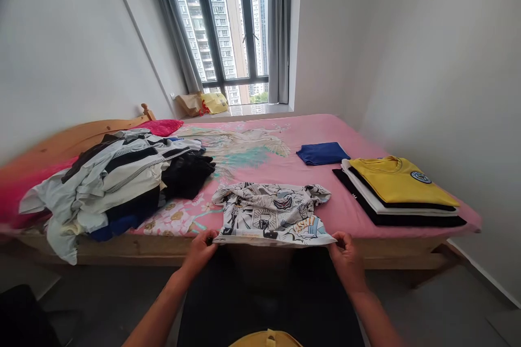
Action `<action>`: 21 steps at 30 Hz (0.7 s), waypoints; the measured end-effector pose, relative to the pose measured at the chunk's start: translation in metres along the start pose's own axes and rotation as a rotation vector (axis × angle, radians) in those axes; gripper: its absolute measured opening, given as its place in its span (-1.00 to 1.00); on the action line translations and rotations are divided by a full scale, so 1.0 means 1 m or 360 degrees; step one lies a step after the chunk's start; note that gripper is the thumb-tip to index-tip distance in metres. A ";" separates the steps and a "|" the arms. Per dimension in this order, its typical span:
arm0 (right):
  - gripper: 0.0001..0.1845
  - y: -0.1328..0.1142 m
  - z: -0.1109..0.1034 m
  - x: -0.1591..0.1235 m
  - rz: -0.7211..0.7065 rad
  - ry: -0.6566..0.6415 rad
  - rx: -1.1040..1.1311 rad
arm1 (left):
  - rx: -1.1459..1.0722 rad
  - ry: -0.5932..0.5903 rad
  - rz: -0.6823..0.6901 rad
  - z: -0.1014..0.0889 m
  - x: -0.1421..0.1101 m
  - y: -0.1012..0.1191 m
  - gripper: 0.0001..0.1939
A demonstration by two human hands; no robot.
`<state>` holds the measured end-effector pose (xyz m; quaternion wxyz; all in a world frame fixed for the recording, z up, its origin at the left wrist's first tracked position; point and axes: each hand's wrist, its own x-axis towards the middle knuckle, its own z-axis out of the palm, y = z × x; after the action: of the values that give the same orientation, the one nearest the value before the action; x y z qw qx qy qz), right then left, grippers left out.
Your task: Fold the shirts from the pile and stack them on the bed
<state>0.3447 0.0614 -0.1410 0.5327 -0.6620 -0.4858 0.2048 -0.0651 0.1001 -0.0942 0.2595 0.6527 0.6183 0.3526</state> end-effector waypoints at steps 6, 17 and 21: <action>-0.53 -0.019 -0.022 -0.043 0.0387 0.0355 0.0073 | -0.0024 0.0555 -0.0242 0.007 -0.072 -0.017 -0.83; -0.51 -0.023 -0.038 -0.076 0.0445 0.0353 0.0027 | -0.0278 0.0250 -0.0148 0.012 -0.138 -0.024 -0.83; -0.51 -0.007 -0.054 -0.082 0.0437 0.0242 -0.0133 | -0.0110 0.0472 -0.0316 0.003 -0.146 -0.025 -0.89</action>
<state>0.3479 -0.0365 -0.1362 0.5071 -0.7574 -0.3570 0.2045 -0.0764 -0.0420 -0.1361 0.2213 0.5201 0.6986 0.4388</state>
